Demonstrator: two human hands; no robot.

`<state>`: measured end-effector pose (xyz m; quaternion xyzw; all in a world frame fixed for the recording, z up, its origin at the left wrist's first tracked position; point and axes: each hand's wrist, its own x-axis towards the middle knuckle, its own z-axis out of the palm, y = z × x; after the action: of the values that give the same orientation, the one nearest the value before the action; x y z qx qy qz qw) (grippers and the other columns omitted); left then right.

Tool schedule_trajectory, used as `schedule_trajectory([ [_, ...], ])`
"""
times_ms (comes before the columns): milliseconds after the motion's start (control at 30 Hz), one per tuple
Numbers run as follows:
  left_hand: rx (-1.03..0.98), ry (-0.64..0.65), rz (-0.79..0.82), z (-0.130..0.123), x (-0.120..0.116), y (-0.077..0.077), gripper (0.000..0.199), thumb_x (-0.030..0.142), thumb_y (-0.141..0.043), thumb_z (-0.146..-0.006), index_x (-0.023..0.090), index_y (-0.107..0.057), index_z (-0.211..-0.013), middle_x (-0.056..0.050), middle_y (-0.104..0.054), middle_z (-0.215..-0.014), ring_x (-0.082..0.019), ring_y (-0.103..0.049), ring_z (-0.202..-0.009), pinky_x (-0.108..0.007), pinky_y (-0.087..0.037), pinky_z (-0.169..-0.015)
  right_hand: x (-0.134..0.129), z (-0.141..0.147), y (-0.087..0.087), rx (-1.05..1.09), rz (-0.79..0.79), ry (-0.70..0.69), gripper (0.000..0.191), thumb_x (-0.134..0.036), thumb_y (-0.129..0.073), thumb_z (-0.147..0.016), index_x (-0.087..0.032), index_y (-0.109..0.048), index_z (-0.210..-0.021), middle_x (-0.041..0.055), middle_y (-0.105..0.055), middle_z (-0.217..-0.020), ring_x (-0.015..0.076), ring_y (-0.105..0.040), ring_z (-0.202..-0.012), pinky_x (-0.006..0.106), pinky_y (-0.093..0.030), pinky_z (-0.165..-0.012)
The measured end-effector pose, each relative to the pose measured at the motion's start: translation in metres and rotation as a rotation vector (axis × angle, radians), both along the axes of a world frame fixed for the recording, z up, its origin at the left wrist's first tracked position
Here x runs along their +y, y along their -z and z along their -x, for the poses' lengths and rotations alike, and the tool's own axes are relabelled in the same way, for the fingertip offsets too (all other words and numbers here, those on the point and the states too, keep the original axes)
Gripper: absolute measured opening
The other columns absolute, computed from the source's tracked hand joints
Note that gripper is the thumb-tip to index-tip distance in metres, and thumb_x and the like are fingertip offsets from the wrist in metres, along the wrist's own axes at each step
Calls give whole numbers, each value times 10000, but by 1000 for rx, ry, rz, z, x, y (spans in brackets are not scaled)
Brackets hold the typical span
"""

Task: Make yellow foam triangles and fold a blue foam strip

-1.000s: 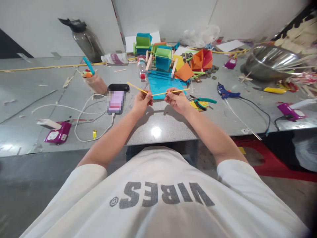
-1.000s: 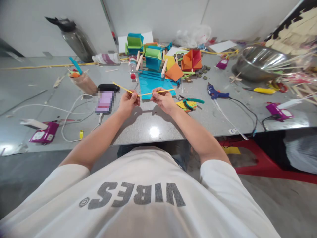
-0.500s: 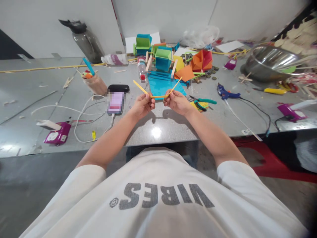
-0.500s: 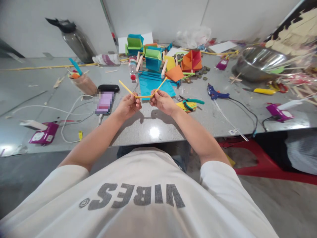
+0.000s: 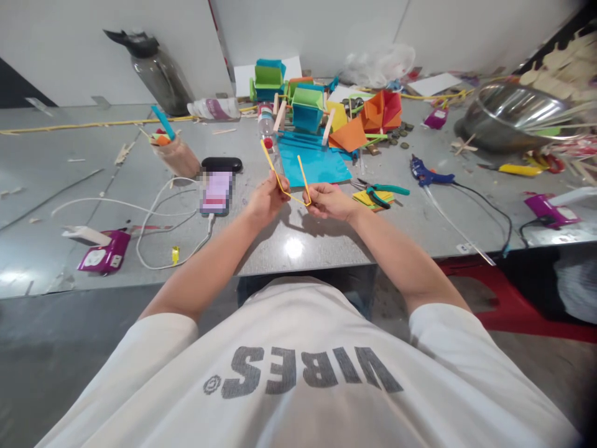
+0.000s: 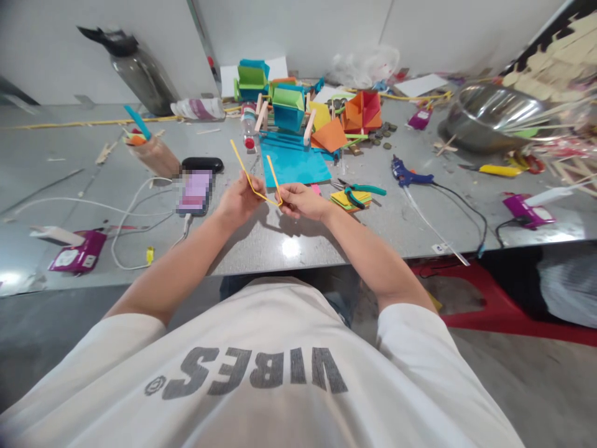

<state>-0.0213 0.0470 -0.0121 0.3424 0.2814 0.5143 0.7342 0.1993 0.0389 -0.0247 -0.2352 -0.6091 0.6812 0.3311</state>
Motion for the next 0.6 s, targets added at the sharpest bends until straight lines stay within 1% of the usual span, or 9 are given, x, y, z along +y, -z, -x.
schedule_trajectory([
  [33,-3,-40,-27,-1,0,0,530,545,-682,-1138,198,-628,-742,-3,-630,-774,-99,-642,-686,-222,-547,-673,0,1,1,-27,-5,6,677,-864,-817,-902,-223,-600,-885,-57,-627,-573,89,-508,-424,207,-389,-435],
  [100,-8,-118,-45,-1,1,-2,443,503,-655,-1160,211,-684,-828,3,-651,-794,-106,-666,-715,-234,-574,-729,0,3,3,-77,0,24,696,-893,-806,-884,-230,-595,-884,-12,-711,-639,124,-622,-482,233,-493,-481],
  [167,-4,-181,-31,0,2,-5,352,470,-640,-1171,234,-714,-920,21,-628,-754,-110,-643,-676,-240,-572,-724,1,4,6,-101,15,50,707,-905,-807,-871,-230,-596,-900,25,-767,-717,148,-693,-539,252,-552,-525],
  [233,-2,-217,-31,2,3,-9,314,485,-643,-1167,253,-719,-969,35,-589,-709,-113,-601,-624,-244,-563,-697,2,5,9,-99,27,61,707,-901,-812,-869,-230,-596,-915,42,-788,-759,162,-728,-577,261,-578,-551],
  [333,-9,-230,-72,4,2,-16,420,591,-650,-1141,255,-681,-892,35,-523,-653,-120,-560,-586,-256,-559,-666,3,7,12,-85,41,65,664,-853,-833,-893,-227,-613,-916,33,-774,-770,167,-741,-642,278,-627,-616],
  [433,-2,-202,-101,3,-3,-21,587,708,-620,-1113,243,-581,-756,39,-421,-594,-118,-481,-530,-270,-539,-617,4,8,13,-90,27,70,636,-812,-869,-889,-213,-656,-897,25,-754,-796,165,-740,-697,290,-654,-666],
  [533,30,-174,-109,-3,-13,-21,688,758,-591,-1101,228,-497,-673,51,-331,-551,-99,-374,-477,-261,-468,-546,4,5,12,-128,-10,10,649,-809,-886,-873,-190,-692,-916,32,-760,-811,158,-740,-694,275,-628,-666],
  [600,60,-170,-125,-8,-21,-19,715,747,-599,-1106,217,-478,-643,56,-314,-532,-83,-334,-461,-249,-409,-515,3,3,10,-148,-31,-30,652,-803,-885,-880,-179,-703,-933,38,-766,-809,158,-743,-699,275,-621,-685],
])
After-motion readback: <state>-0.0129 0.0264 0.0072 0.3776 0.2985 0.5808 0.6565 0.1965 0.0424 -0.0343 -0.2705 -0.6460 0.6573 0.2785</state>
